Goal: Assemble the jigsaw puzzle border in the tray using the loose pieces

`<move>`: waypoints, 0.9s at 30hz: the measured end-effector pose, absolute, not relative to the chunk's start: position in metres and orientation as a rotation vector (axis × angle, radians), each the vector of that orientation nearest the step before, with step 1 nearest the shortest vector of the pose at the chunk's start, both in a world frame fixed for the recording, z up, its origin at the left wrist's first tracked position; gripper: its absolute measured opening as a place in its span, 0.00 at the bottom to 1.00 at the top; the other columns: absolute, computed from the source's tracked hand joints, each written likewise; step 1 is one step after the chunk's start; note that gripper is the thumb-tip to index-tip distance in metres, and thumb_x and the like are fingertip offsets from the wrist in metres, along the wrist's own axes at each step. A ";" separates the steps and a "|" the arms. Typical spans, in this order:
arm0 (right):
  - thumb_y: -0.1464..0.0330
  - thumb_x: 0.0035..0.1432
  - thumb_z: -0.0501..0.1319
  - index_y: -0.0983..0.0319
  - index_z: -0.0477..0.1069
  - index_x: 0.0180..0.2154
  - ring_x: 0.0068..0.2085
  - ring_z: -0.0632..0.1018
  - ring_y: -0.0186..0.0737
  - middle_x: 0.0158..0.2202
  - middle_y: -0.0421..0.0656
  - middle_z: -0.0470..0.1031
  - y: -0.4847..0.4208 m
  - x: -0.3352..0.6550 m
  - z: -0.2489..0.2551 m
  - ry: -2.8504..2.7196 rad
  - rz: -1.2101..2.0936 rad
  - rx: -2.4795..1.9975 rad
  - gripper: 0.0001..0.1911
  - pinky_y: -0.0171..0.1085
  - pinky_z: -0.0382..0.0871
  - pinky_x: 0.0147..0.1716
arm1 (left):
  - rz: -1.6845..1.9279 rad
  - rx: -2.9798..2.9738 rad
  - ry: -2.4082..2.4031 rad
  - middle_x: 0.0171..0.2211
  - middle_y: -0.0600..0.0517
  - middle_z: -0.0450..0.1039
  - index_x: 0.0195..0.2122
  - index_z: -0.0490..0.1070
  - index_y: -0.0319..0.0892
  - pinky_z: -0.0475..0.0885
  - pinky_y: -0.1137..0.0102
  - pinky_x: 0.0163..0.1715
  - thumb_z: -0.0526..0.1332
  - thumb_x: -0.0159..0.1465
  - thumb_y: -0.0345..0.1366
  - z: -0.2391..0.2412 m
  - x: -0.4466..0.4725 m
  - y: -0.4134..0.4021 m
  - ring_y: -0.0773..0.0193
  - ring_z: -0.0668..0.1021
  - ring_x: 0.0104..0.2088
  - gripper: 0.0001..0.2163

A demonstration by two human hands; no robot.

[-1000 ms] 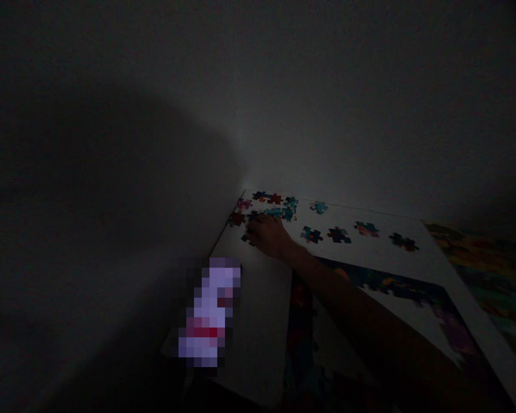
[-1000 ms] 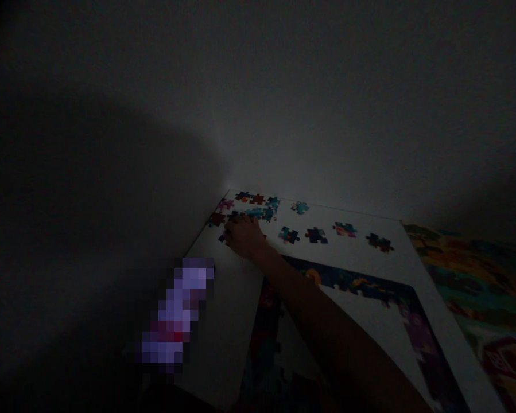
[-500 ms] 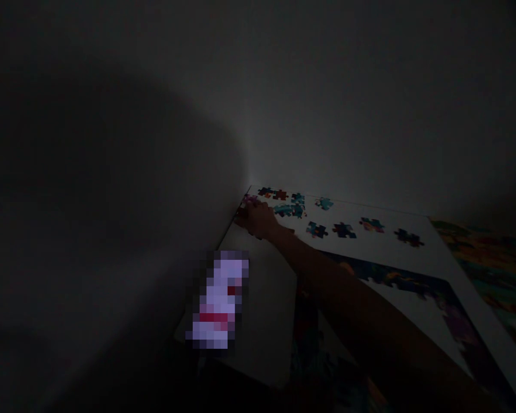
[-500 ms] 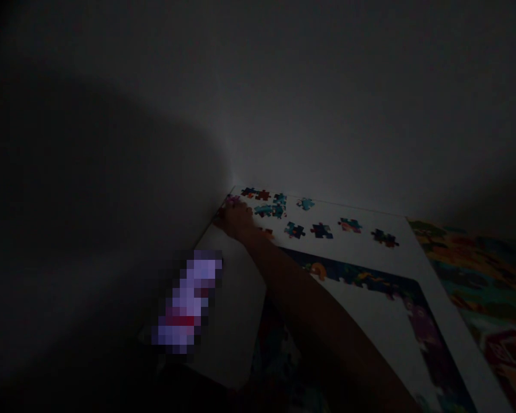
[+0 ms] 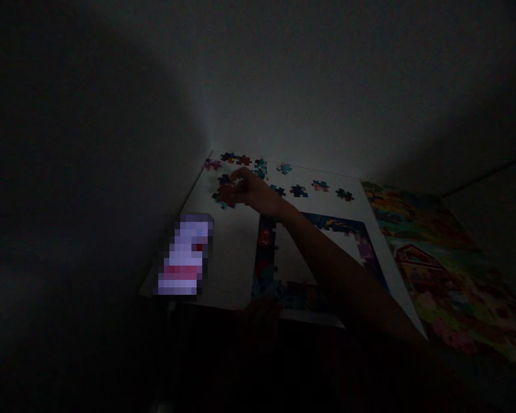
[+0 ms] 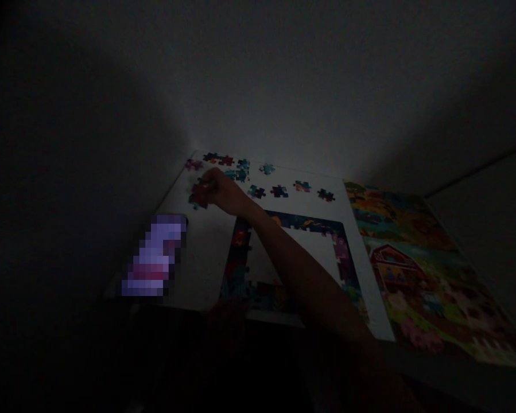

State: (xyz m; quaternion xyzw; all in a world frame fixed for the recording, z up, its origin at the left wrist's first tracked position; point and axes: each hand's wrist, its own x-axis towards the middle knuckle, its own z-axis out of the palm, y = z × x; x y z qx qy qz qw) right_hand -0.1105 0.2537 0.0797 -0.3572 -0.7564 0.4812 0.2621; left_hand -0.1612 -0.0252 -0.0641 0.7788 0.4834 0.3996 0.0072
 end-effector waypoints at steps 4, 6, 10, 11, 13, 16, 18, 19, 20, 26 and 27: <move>0.67 0.53 0.68 0.60 0.64 0.39 0.35 0.78 0.36 0.37 0.41 0.75 0.160 -0.011 0.079 -1.821 1.778 -0.843 0.15 0.39 0.74 0.37 | 1.416 2.445 1.623 0.50 0.48 0.73 0.54 0.70 0.46 0.57 0.56 0.61 0.55 0.69 0.36 -0.069 -0.159 -0.023 0.58 0.72 0.52 0.14; 0.66 0.55 0.67 0.60 0.66 0.39 0.36 0.78 0.36 0.37 0.41 0.75 0.130 0.017 0.072 -1.795 1.795 -0.930 0.12 0.39 0.73 0.38 | 1.476 2.462 1.675 0.46 0.49 0.76 0.53 0.72 0.48 0.50 0.60 0.63 0.53 0.69 0.34 -0.068 -0.158 -0.022 0.60 0.72 0.52 0.15; 0.66 0.55 0.66 0.59 0.68 0.41 0.41 0.77 0.38 0.40 0.42 0.75 0.111 0.025 0.062 -1.838 1.624 -1.035 0.12 0.41 0.72 0.42 | 1.448 2.506 1.741 0.45 0.49 0.77 0.53 0.72 0.48 0.50 0.60 0.62 0.55 0.66 0.32 -0.064 -0.158 -0.019 0.58 0.71 0.52 0.16; 0.66 0.55 0.65 0.59 0.68 0.41 0.41 0.77 0.38 0.41 0.43 0.75 0.112 0.023 0.062 -1.851 1.600 -1.035 0.12 0.41 0.72 0.43 | 1.431 2.517 1.748 0.45 0.49 0.77 0.53 0.72 0.48 0.50 0.60 0.62 0.55 0.65 0.32 -0.062 -0.158 -0.019 0.58 0.71 0.52 0.16; 0.66 0.56 0.65 0.60 0.68 0.42 0.40 0.78 0.39 0.40 0.43 0.76 0.114 0.020 0.065 -1.876 1.623 -1.020 0.12 0.42 0.72 0.43 | 1.407 2.518 1.773 0.46 0.48 0.77 0.53 0.72 0.47 0.49 0.59 0.63 0.55 0.65 0.32 -0.058 -0.158 -0.020 0.58 0.71 0.52 0.16; 0.68 0.55 0.64 0.60 0.69 0.42 0.40 0.79 0.40 0.38 0.43 0.77 0.114 0.019 0.071 -1.903 1.673 -1.030 0.12 0.42 0.72 0.42 | 1.399 2.499 1.821 0.47 0.48 0.77 0.53 0.71 0.47 0.48 0.57 0.63 0.54 0.66 0.31 -0.052 -0.156 -0.022 0.58 0.71 0.52 0.16; 0.69 0.55 0.64 0.61 0.70 0.42 0.39 0.79 0.41 0.39 0.43 0.77 0.110 0.018 0.071 -1.928 1.620 -1.070 0.12 0.41 0.72 0.40 | 1.380 2.493 1.838 0.47 0.47 0.76 0.52 0.72 0.46 0.49 0.57 0.63 0.54 0.66 0.30 -0.049 -0.155 -0.024 0.57 0.71 0.53 0.15; 0.70 0.55 0.63 0.61 0.70 0.42 0.40 0.78 0.41 0.40 0.44 0.76 0.107 0.017 0.069 -1.954 1.550 -1.101 0.12 0.40 0.72 0.40 | 1.374 2.484 1.845 0.48 0.47 0.76 0.51 0.72 0.45 0.49 0.57 0.63 0.54 0.65 0.30 -0.049 -0.154 -0.024 0.57 0.71 0.53 0.15; 0.70 0.55 0.63 0.61 0.71 0.43 0.41 0.78 0.41 0.42 0.45 0.76 0.104 0.016 0.067 -1.999 1.453 -1.140 0.11 0.40 0.72 0.40 | 1.371 2.473 1.851 0.48 0.47 0.75 0.51 0.72 0.45 0.49 0.57 0.63 0.54 0.65 0.30 -0.048 -0.154 -0.025 0.57 0.70 0.54 0.15; 0.71 0.58 0.63 0.64 0.72 0.51 0.50 0.71 0.46 0.47 0.51 0.72 0.089 0.009 0.053 -2.288 0.722 -1.370 0.17 0.44 0.66 0.51 | 1.356 2.484 1.816 0.50 0.46 0.75 0.53 0.72 0.45 0.47 0.57 0.64 0.54 0.66 0.30 -0.047 -0.155 -0.026 0.57 0.69 0.56 0.16; 0.71 0.58 0.63 0.64 0.72 0.52 0.50 0.71 0.47 0.47 0.51 0.72 0.089 0.007 0.051 -2.302 0.660 -1.384 0.18 0.44 0.66 0.52 | 1.353 2.492 1.812 0.50 0.46 0.75 0.53 0.71 0.45 0.47 0.57 0.64 0.53 0.66 0.30 -0.047 -0.155 -0.026 0.57 0.69 0.56 0.16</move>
